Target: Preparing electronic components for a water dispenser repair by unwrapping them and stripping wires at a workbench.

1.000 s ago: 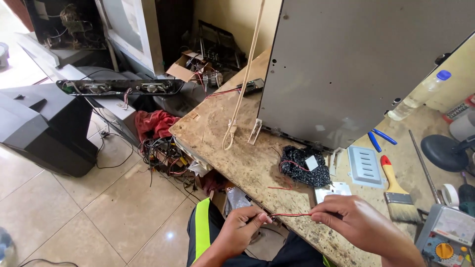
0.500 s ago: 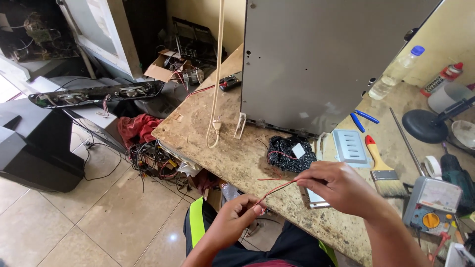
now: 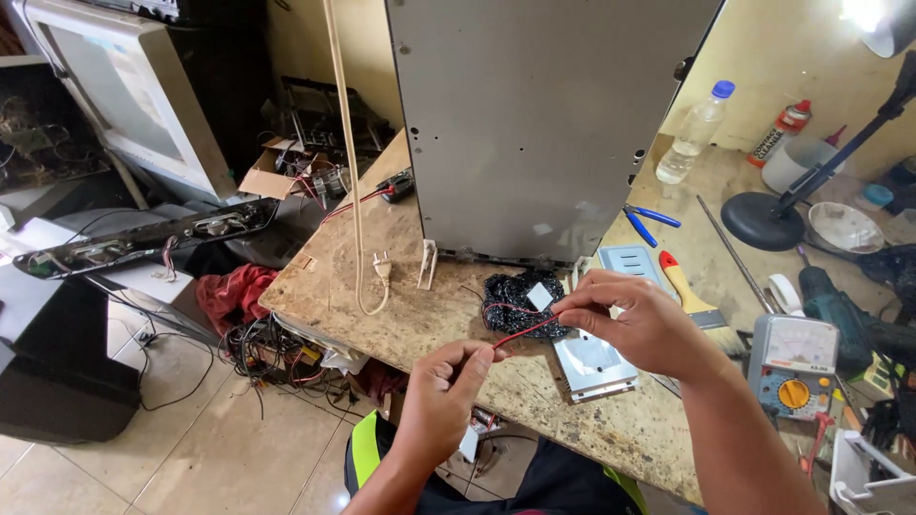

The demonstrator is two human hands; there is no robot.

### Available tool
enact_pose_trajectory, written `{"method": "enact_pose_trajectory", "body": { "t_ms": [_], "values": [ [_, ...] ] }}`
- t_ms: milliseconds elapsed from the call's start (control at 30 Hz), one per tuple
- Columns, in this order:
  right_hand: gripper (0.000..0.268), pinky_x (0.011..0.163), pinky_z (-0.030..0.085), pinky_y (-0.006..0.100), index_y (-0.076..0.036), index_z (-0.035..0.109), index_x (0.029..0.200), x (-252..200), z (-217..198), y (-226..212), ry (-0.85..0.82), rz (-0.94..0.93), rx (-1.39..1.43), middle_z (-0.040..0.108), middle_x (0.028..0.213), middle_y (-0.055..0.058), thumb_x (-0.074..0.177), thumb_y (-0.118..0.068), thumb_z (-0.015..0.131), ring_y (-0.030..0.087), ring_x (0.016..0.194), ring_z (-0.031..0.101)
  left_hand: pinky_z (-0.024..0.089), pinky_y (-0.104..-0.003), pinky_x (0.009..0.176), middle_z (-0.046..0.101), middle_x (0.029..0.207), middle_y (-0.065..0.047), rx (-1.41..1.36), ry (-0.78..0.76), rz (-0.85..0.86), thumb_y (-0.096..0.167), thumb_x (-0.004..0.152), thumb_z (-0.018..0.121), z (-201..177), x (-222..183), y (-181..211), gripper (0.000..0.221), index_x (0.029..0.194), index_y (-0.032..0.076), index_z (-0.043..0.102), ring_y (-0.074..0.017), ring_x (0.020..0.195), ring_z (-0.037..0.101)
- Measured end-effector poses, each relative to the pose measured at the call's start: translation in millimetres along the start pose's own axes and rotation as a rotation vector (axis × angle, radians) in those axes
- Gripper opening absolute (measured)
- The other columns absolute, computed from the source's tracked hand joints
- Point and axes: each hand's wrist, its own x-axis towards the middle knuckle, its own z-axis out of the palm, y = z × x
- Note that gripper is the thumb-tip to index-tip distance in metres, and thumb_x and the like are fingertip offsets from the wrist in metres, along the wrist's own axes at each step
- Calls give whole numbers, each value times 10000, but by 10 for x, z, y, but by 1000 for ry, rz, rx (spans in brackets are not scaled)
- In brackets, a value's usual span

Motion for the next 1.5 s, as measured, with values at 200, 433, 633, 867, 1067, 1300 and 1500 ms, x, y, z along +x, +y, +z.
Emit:
{"method": "enact_pose_trajectory", "body": {
  "t_ms": [200,433,633,867,1067,1300,1500],
  "values": [
    [164,790,560,303,-104,802,996,-220,-84,127,75,-45,-113,739,933,-5,940,-190,673,144,870,705,393,-252,590,533,647,32,-25,15,34,190,974,676,41,-46,-206,230,961,35,845,-86,638,475],
    [116,801,590,293,-75,789,994,-323,-69,380,312,-32,-66,778,952,38,923,-137,720,162,867,734,564,-264,879,876,974,-23,70,143,-221,247,921,676,-45,-144,214,267,1007,87,872,-112,941,744],
    [220,757,595,257,-174,822,1091,-387,298,428,39,237,99,827,969,-8,889,-174,734,126,866,751,576,-271,894,856,974,-51,-2,177,-143,212,931,663,29,-141,202,254,972,51,854,-125,968,756],
    [239,709,665,269,-85,710,1181,-214,7,-357,161,-561,248,728,976,89,948,-46,675,173,793,755,592,-292,899,854,971,-46,26,28,14,232,953,625,203,77,536,254,979,97,838,-142,954,774],
    [150,766,612,286,-35,770,1069,408,-513,-697,281,-333,330,748,936,104,942,-38,690,180,828,712,568,-316,975,827,1094,-41,-67,3,239,274,953,611,281,448,864,299,1098,95,801,-139,1068,738],
    [125,619,617,303,36,749,1018,1033,-645,-748,397,-226,562,725,750,141,926,-46,769,167,616,705,403,-190,507,616,722,-76,-385,45,360,167,1018,614,426,879,1158,234,1126,-2,737,-100,613,549],
    [169,625,616,320,-16,752,1061,1098,-523,-661,451,-169,578,755,829,164,1007,-162,687,206,618,699,397,-190,552,688,719,-59,-390,173,428,243,956,730,502,1137,1233,228,1047,43,790,-58,643,504]
  ]
}}
